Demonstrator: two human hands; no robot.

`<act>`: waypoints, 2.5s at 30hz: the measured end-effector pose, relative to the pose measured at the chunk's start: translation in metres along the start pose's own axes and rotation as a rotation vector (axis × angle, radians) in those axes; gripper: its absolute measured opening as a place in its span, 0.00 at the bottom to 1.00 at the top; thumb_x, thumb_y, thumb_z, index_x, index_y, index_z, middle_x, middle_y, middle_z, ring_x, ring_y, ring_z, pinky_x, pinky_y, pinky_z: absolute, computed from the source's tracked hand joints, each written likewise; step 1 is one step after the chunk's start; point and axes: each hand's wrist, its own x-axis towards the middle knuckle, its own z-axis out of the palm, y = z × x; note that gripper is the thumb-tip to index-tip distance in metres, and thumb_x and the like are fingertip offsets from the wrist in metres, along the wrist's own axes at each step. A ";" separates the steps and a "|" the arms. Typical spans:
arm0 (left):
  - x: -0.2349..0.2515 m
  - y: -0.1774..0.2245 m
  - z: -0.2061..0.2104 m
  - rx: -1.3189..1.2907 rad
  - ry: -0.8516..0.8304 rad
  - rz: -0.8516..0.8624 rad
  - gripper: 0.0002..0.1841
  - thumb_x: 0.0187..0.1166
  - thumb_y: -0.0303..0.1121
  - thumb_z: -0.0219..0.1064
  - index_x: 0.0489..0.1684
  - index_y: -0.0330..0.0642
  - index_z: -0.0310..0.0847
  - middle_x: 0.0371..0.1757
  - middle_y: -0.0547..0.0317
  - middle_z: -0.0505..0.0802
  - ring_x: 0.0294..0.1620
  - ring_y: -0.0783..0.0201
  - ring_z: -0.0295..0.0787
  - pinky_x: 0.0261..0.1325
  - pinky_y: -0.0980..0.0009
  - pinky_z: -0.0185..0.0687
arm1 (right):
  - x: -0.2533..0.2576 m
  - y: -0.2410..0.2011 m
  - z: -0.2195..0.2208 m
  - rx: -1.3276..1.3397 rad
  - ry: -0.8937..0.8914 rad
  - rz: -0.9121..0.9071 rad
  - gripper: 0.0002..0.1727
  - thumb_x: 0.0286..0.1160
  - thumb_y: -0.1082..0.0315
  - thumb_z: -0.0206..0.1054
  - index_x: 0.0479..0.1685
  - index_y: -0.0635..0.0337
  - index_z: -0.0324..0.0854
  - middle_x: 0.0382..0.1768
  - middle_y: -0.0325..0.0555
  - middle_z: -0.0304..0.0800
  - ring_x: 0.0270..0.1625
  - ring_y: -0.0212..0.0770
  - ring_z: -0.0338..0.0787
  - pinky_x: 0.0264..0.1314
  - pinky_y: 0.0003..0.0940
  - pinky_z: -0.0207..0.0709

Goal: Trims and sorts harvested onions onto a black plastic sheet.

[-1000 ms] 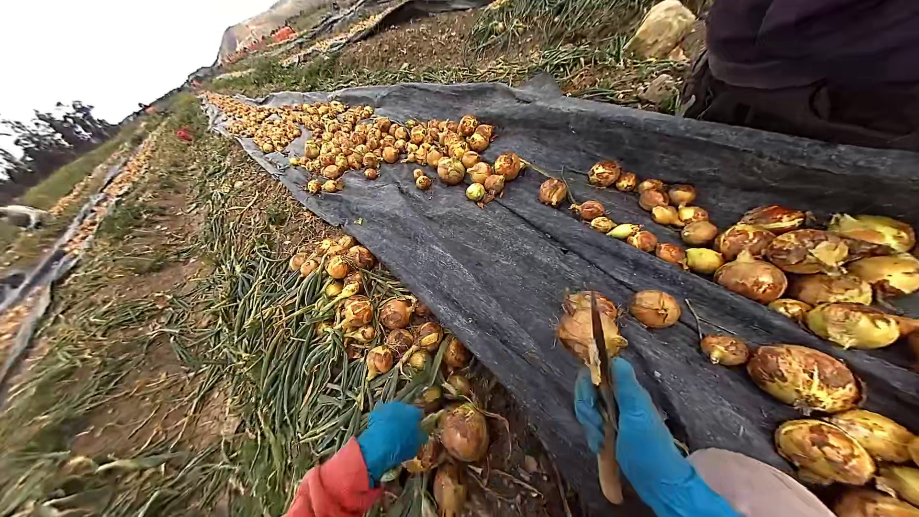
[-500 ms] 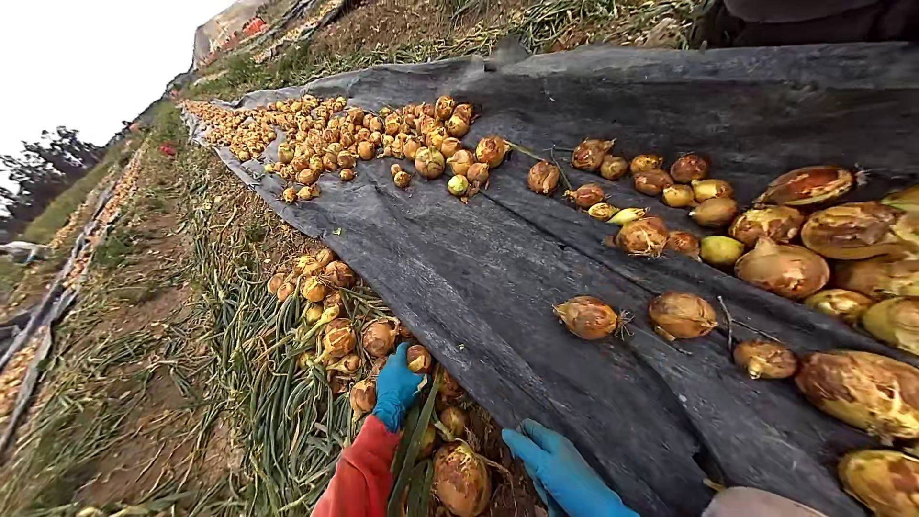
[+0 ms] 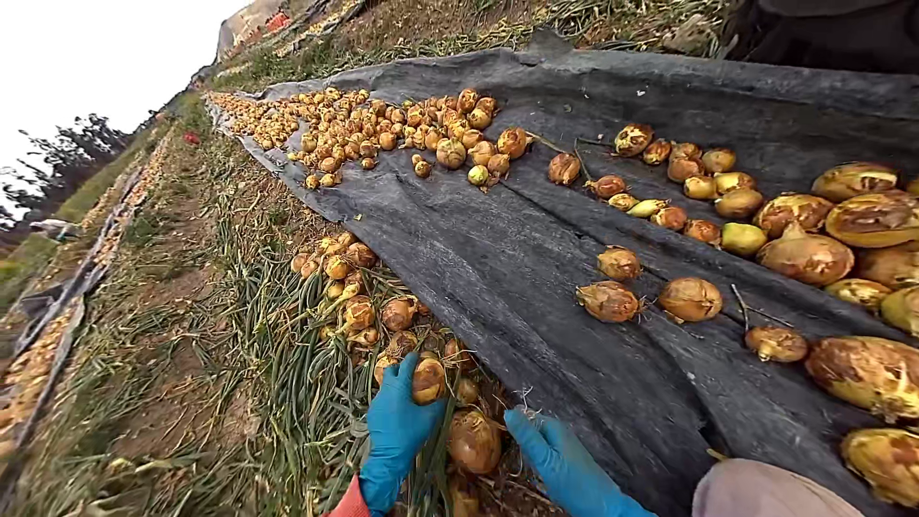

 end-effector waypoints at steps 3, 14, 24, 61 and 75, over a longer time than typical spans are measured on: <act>0.013 0.009 -0.012 -0.342 0.058 -0.063 0.43 0.62 0.27 0.81 0.84 0.34 0.66 0.69 0.43 0.88 0.66 0.57 0.89 0.71 0.60 0.84 | 0.016 -0.003 -0.017 -0.135 -0.070 0.221 0.43 0.75 0.25 0.54 0.56 0.60 0.84 0.32 0.48 0.84 0.31 0.44 0.83 0.39 0.48 0.77; 0.032 0.065 0.004 0.536 -0.291 -0.009 0.19 0.93 0.41 0.54 0.62 0.37 0.85 0.56 0.36 0.93 0.63 0.38 0.90 0.66 0.40 0.80 | 0.014 -0.010 -0.034 0.383 0.104 0.131 0.31 0.92 0.42 0.34 0.22 0.47 0.68 0.09 0.29 0.63 0.09 0.27 0.64 0.12 0.22 0.62; 0.057 0.021 0.103 0.521 -0.788 -0.213 0.35 0.78 0.39 0.70 0.83 0.30 0.66 0.80 0.34 0.79 0.80 0.40 0.77 0.79 0.43 0.74 | 0.032 0.012 -0.059 -0.013 -0.022 0.375 0.30 0.84 0.34 0.55 0.39 0.54 0.78 0.22 0.37 0.72 0.19 0.35 0.71 0.25 0.34 0.70; 0.054 -0.009 -0.023 0.908 -0.621 -0.489 0.17 0.86 0.35 0.58 0.60 0.30 0.86 0.67 0.34 0.89 0.72 0.37 0.85 0.69 0.38 0.79 | 0.032 0.016 -0.047 0.351 0.167 0.011 0.41 0.69 0.16 0.45 0.23 0.47 0.72 0.09 0.31 0.66 0.07 0.29 0.67 0.08 0.24 0.65; 0.117 -0.045 0.054 0.272 -0.629 0.056 0.37 0.60 0.26 0.78 0.77 0.33 0.74 0.80 0.33 0.75 0.79 0.40 0.76 0.80 0.46 0.73 | 0.033 0.024 -0.023 0.067 -0.126 0.462 0.26 0.88 0.41 0.56 0.56 0.58 0.77 0.27 0.42 0.74 0.21 0.38 0.76 0.28 0.37 0.76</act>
